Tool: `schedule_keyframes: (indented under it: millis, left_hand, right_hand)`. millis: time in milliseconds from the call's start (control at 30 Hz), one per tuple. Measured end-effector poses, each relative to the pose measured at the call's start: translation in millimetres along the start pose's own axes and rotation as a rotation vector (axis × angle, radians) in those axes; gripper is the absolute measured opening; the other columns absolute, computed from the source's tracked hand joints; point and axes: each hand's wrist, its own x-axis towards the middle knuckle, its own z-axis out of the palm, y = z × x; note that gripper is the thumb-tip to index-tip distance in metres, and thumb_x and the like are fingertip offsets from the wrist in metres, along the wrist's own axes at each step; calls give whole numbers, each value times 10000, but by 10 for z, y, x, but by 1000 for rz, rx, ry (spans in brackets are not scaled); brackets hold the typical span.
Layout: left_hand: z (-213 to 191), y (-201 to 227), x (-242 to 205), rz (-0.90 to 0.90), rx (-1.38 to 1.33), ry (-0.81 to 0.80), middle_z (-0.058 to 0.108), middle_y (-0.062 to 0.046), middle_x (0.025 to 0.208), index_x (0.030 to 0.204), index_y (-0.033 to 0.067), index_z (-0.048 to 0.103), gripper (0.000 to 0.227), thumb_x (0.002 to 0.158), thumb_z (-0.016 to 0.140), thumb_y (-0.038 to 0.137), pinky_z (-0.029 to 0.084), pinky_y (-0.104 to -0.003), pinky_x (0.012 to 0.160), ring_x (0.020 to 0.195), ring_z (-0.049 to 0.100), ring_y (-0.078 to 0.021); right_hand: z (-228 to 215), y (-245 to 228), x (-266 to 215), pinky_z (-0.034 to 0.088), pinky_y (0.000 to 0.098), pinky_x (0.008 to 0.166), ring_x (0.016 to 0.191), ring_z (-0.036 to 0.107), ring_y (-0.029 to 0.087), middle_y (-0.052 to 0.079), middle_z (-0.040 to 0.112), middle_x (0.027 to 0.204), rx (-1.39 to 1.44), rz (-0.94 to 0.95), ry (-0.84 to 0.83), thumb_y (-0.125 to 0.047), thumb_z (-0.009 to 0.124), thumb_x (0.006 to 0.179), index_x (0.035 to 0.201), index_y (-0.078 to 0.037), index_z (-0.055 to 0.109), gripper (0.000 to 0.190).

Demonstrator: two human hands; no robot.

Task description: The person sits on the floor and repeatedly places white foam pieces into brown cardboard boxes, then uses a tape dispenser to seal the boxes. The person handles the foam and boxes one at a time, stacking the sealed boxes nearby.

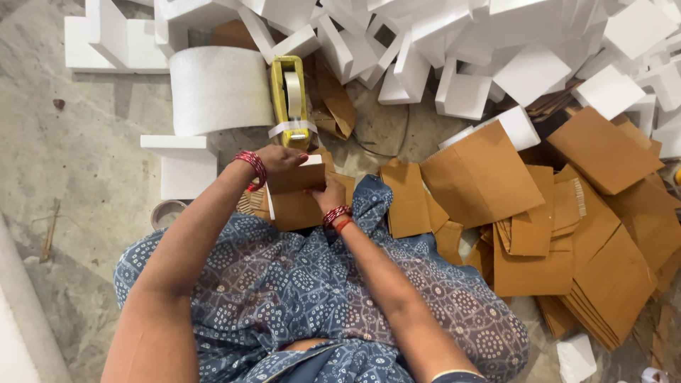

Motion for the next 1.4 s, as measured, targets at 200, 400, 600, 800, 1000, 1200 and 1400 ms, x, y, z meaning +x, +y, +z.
schedule_keyframes:
  millis: [200, 400, 600, 800, 1000, 1200, 1400]
  left_hand:
    - [155, 323, -173, -50, 408, 163, 682, -157, 1226, 1308, 130, 552, 574, 851, 656, 461, 444, -476, 977, 1178, 641, -343]
    - [292, 537, -420, -5, 643, 518, 699, -112, 1014, 1078, 113, 571, 115, 966, 549, 131, 509, -401, 826, 962, 695, -273]
    - [315, 683, -539, 25, 750, 632, 658, -50, 1011, 1107, 133, 590, 189, 920, 569, 148, 481, -369, 774, 913, 657, -219]
    - [356, 721, -556, -16, 801, 628, 642, -24, 1024, 1140, 148, 598, 213, 930, 563, 156, 463, -356, 782, 927, 635, -193]
    - [336, 673, -528, -4, 788, 687, 646, -32, 1070, 1184, 131, 610, 272, 915, 588, 168, 461, -364, 826, 983, 627, -203]
    - [338, 379, -536, 98, 190, 814, 581, -159, 1288, 1223, 89, 598, 599, 648, 761, 72, 343, -511, 1045, 1235, 529, -348]
    - [635, 62, -552, 117, 23, 783, 499, -188, 1417, 1383, 80, 539, 662, 748, 601, -97, 397, -444, 1166, 1359, 476, -407]
  right_hand:
    - [153, -267, -58, 571, 423, 845, 983, 704, 371, 182, 716, 1043, 44, -140, 330, -150, 852, 723, 1176, -19, 596, 536]
    - [240, -319, 27, 481, 445, 799, 914, 581, 344, 127, 549, 993, -68, -31, 397, -194, 894, 750, 977, -45, 565, 427]
    - [-13, -201, 276, 514, 438, 896, 1062, 596, 371, 175, 629, 1136, -168, -92, 199, -96, 849, 674, 1182, -34, 612, 564]
    - [-896, -477, 586, 548, 354, 1100, 1311, 669, 269, 113, 678, 1413, 264, -299, -98, -28, 570, 951, 1418, -107, 624, 477]
    - [-768, -982, 522, 514, 358, 1038, 1293, 615, 291, 166, 623, 1404, 41, -516, -281, -287, 715, 957, 1406, -96, 623, 496]
    - [-696, -822, 555, 488, 357, 1095, 1325, 611, 273, 128, 679, 1360, -27, -411, -291, -348, 756, 929, 1397, -154, 631, 522]
    - [-686, -781, 473, 466, 393, 1096, 1376, 546, 326, 194, 621, 1399, -16, -515, -253, -303, 789, 900, 1383, -126, 644, 534]
